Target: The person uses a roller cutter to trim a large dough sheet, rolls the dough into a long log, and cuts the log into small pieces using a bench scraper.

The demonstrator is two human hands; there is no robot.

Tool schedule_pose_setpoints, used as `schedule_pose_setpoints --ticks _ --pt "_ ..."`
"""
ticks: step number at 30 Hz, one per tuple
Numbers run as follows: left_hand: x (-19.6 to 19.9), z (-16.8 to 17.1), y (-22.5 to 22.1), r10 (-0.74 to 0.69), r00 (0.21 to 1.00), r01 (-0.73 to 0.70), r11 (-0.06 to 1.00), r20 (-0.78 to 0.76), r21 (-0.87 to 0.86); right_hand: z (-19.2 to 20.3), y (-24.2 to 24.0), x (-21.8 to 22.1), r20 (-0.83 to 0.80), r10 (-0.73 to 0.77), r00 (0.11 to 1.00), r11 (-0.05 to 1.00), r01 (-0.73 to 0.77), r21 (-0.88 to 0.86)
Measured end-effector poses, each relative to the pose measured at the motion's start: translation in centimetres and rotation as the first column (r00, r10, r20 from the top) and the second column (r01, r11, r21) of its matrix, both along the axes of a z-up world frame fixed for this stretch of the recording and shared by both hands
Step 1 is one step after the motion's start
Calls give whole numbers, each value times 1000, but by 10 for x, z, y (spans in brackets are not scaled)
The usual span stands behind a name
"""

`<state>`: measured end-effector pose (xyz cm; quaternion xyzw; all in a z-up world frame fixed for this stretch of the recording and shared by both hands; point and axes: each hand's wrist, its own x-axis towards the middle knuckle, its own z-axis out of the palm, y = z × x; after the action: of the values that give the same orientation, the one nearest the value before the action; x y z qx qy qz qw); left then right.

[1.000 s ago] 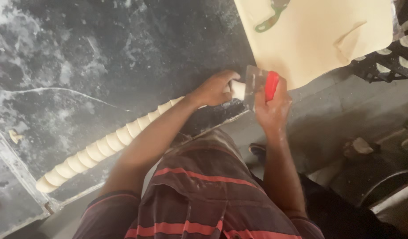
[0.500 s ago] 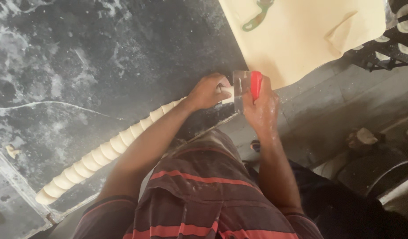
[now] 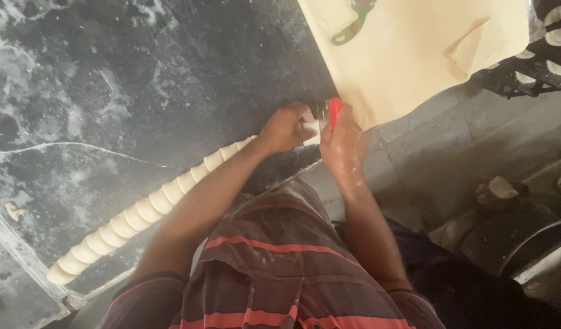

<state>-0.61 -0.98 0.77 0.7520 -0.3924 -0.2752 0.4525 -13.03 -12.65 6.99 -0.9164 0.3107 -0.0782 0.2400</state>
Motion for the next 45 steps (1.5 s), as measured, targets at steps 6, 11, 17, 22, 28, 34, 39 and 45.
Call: schedule_pose_setpoints --ticks 6,11,17,22,28,34,39,45 --pt "-1 -9 -4 17 999 -17 1000 32 5 -33 -21 35 -61 45 997 999 -45 12" --pt "9 -1 -3 -56 997 53 997 59 48 -5 -43 11 293 61 954 988 -100 120" --pt "4 -6 -16 -69 984 101 975 164 -196 28 -52 -35 392 -141 909 988 107 107" --pt "-6 -7 -32 -73 992 80 995 107 -64 20 -54 -32 386 -13 922 1000 5 23" --pt "-5 1 -29 -61 992 78 984 109 -159 22 -44 -22 234 1 972 998 -18 67" --pt "-5 1 -33 -31 999 33 996 21 -78 19 -46 -17 214 11 977 998 -24 60" --pt "-5 -1 -35 -19 998 23 998 56 -58 5 -47 -12 137 2 991 999 -9 46" --pt "-6 -13 -38 -3 997 12 993 79 -116 -28 -54 15 -51 39 998 999 -38 29"
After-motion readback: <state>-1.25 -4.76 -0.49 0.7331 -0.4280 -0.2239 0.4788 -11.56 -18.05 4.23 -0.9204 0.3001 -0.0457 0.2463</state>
